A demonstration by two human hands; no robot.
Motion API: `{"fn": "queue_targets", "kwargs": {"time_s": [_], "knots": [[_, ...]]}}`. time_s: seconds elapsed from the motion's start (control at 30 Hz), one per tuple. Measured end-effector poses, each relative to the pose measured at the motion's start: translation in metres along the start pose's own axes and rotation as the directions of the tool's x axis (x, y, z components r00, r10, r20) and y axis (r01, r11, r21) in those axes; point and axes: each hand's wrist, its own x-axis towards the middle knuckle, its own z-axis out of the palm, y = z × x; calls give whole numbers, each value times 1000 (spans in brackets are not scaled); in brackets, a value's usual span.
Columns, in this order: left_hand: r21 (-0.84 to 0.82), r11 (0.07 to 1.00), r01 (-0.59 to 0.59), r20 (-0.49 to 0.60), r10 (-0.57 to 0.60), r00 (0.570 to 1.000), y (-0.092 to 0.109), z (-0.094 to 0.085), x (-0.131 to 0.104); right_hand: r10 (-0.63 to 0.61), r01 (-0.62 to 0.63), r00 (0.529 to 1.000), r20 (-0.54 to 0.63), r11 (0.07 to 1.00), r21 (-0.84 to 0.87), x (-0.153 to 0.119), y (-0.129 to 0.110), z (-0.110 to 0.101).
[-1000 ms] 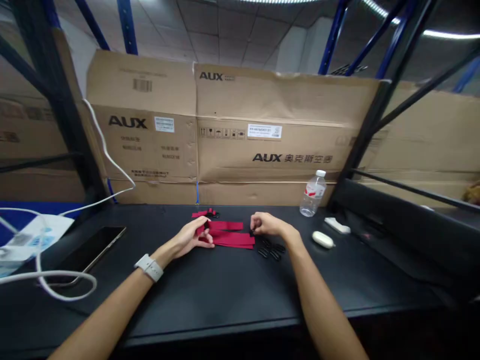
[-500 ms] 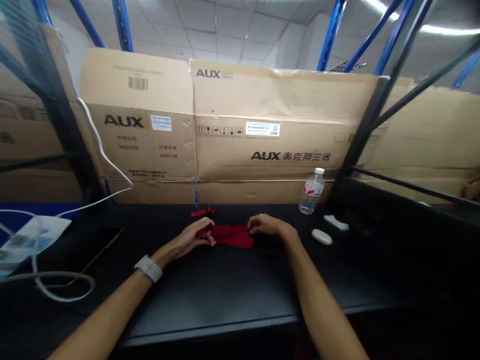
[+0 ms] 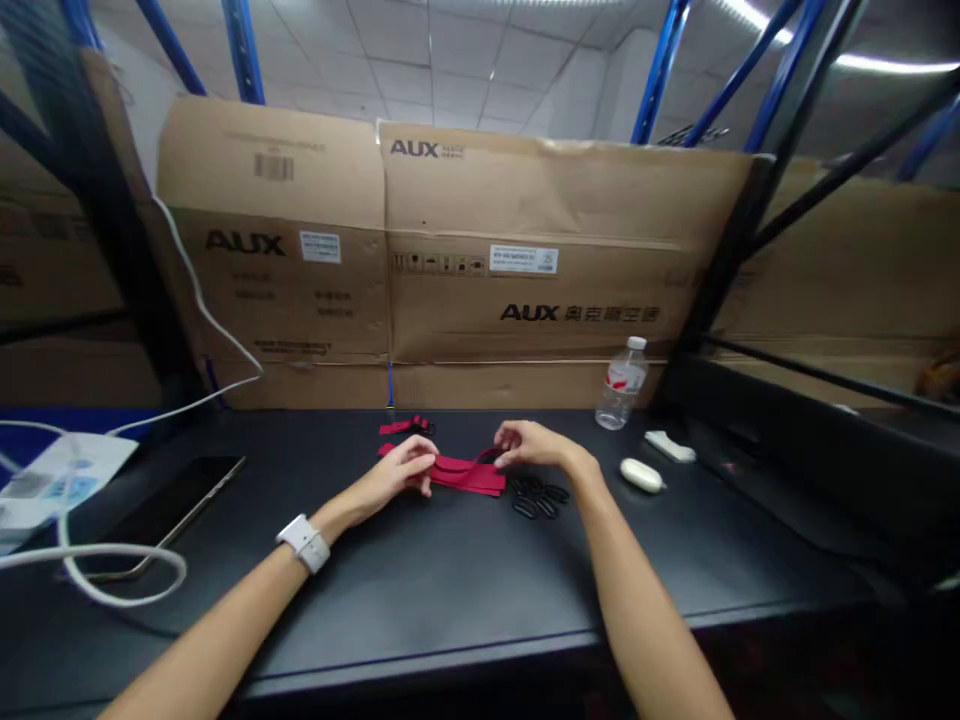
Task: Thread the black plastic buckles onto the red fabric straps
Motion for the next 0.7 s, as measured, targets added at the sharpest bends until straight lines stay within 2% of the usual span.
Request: {"fn": "queue_targets", "kwargs": {"time_s": [0.07, 0.13, 0.23, 0.37, 0.5, 0.7], "knots": [[67, 997, -33, -23, 35, 999, 1, -1, 1, -115, 111, 986, -122, 993, -36, 2, -16, 7], [111, 993, -27, -18, 29, 999, 4, -2, 0, -258, 249, 946, -195, 966, -70, 4, -36, 19], [112, 994, 11, 30, -15, 999, 7, -5, -2, -420, 413, 890, -178, 907, -78, 6, -64, 38], [38, 999, 6, 104, -10, 995, 5, -14, -4, -479, 453, 864, -153, 874, -179, 4, -85, 55], [-24, 999, -25, 131, 28, 991, 3, -20, -3, -531, 492, 830, -171, 841, -226, 3, -88, 58], [87, 994, -71, 26, 69, 997, 12, -17, -3, -598, 550, 773, -211, 798, -248, 7, -89, 64]]}}
